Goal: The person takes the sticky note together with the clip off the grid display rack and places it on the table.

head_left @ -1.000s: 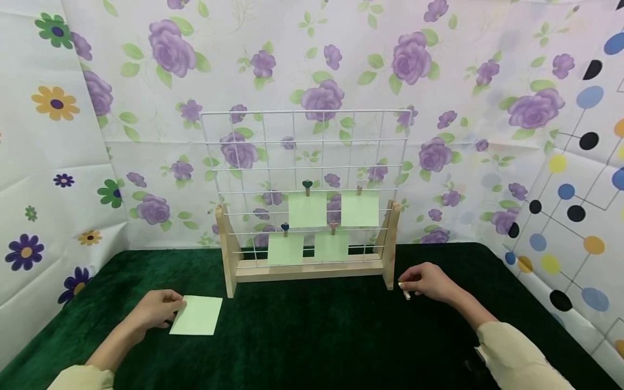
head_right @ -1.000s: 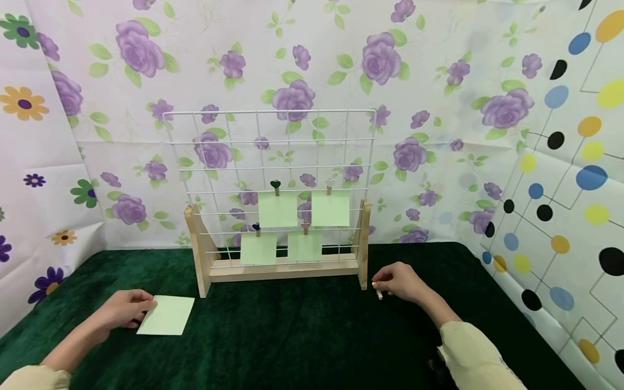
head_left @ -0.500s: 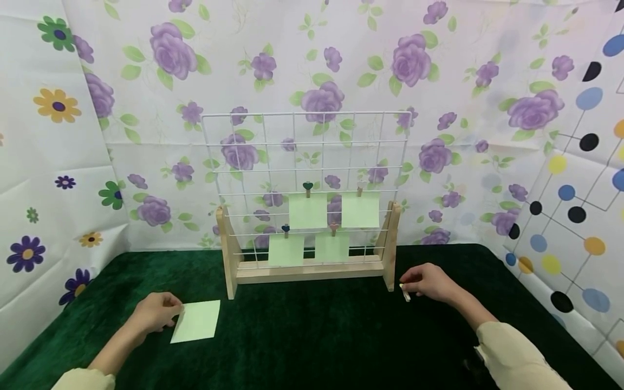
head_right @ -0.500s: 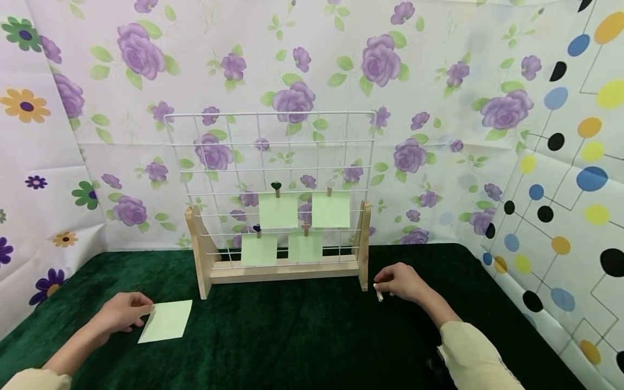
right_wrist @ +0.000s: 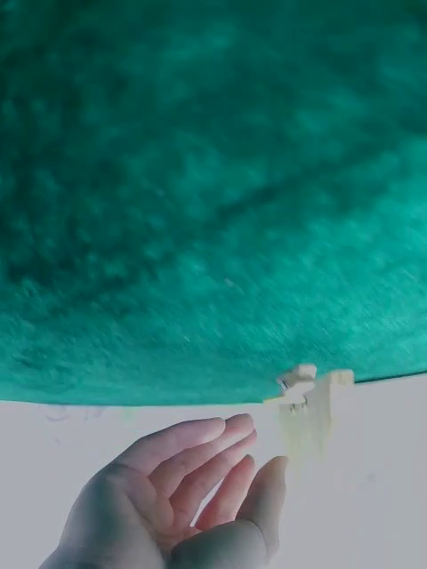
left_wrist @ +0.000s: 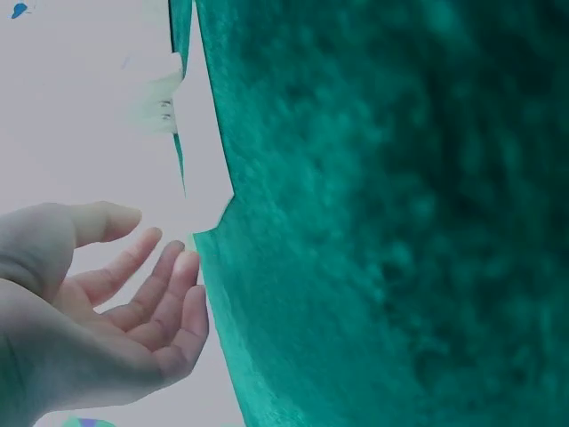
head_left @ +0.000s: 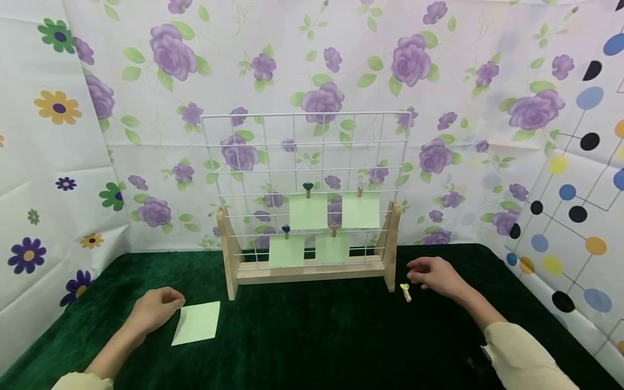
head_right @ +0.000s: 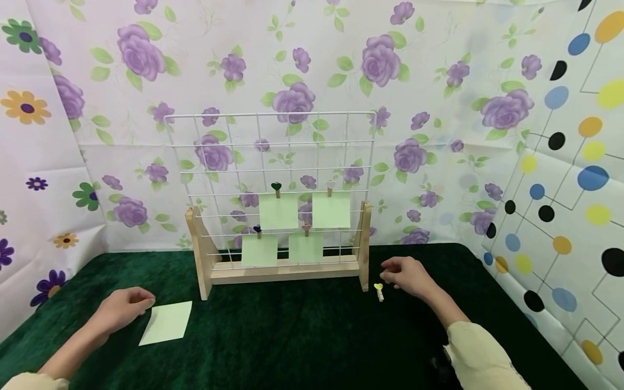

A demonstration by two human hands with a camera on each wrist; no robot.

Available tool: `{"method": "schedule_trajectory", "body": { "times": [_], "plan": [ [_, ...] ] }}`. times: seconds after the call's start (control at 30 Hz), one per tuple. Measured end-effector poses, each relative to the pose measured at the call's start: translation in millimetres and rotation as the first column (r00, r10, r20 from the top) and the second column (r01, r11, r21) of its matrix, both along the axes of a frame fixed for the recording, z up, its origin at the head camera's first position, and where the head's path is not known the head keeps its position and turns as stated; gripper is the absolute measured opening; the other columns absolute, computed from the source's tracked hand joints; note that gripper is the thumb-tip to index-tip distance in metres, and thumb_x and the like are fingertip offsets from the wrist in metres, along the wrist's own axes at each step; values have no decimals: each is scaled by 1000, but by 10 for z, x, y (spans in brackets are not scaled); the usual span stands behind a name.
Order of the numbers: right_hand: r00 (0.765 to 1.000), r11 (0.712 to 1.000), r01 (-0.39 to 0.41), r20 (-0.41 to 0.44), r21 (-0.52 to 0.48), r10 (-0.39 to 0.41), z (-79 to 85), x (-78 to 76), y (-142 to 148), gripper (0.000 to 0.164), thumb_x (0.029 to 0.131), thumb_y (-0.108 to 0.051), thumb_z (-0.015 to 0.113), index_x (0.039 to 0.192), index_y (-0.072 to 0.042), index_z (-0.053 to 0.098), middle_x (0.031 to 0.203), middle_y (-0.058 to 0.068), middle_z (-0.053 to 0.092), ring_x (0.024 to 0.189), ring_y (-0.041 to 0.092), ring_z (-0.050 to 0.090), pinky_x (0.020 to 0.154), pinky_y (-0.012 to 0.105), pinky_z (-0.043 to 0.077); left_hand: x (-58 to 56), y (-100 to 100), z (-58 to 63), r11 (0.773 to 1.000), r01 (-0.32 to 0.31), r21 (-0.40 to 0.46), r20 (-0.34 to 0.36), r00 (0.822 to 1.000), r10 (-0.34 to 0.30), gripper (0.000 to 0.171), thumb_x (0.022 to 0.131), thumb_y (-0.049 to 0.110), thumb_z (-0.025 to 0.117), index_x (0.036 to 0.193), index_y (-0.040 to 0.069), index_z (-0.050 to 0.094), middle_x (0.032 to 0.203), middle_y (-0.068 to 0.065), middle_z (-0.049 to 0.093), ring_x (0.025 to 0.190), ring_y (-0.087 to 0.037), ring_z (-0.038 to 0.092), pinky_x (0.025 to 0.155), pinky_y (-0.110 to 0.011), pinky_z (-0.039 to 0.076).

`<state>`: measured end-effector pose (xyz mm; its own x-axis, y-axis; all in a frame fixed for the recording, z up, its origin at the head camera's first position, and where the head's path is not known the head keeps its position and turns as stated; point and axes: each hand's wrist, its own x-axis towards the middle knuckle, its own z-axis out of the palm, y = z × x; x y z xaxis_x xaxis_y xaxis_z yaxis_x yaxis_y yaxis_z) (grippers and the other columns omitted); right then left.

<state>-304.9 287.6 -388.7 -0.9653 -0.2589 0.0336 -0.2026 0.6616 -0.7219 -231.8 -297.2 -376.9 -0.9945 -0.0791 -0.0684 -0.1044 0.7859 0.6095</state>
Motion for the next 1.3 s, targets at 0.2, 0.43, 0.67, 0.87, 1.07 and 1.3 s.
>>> {"method": "schedule_trajectory", "body": {
  "times": [0.2,0.43,0.67,0.87,1.07,1.3],
  "plan": [
    [995,998,40,-86,-43,-44,112,37,-54,40,95,-18,63,125,8,57,111,19,65,94,29,65,73,40,55,48,188,87,999,36,-11,-139,990,-37,29,99,15,53,115,-7,59,111,-26,61,102,-42,57,77,-51,49],
    [975,993,81,-199,-80,-96,326,104,-94,43,96,-27,63,127,4,58,118,21,63,99,30,63,74,35,55,100,433,209,996,78,41,-214,975,-68,31,99,15,53,122,-5,57,119,-26,60,109,-42,55,82,-53,48],
    [954,989,68,-282,-131,-103,562,222,-228,41,97,-26,61,127,2,58,118,20,64,99,30,63,76,28,53,105,642,311,990,107,94,-285,956,-76,30,100,15,53,124,-3,56,119,-23,60,110,-40,55,87,-54,46],
    [942,992,49,-325,-113,-83,730,313,-455,39,97,-26,60,126,0,60,116,15,66,104,29,61,86,44,49,114,827,412,981,120,150,-311,948,-69,31,100,15,53,127,-1,55,121,-19,60,112,-35,55,90,-53,44],
    [943,991,9,-330,-133,-53,869,273,-712,37,97,-26,60,124,-1,62,115,13,67,101,26,61,84,43,49,79,1015,539,964,174,200,-343,934,-97,30,100,14,52,126,0,56,123,-18,60,113,-34,54,92,-53,43],
    [947,987,-54,-321,-151,3,1048,203,-973,38,97,-27,60,125,-2,61,119,12,65,103,26,61,86,45,49,-25,1211,652,942,213,258,-365,925,-109,33,100,14,51,129,-2,55,127,-20,57,116,-34,53,97,-52,41]
  ]
}}
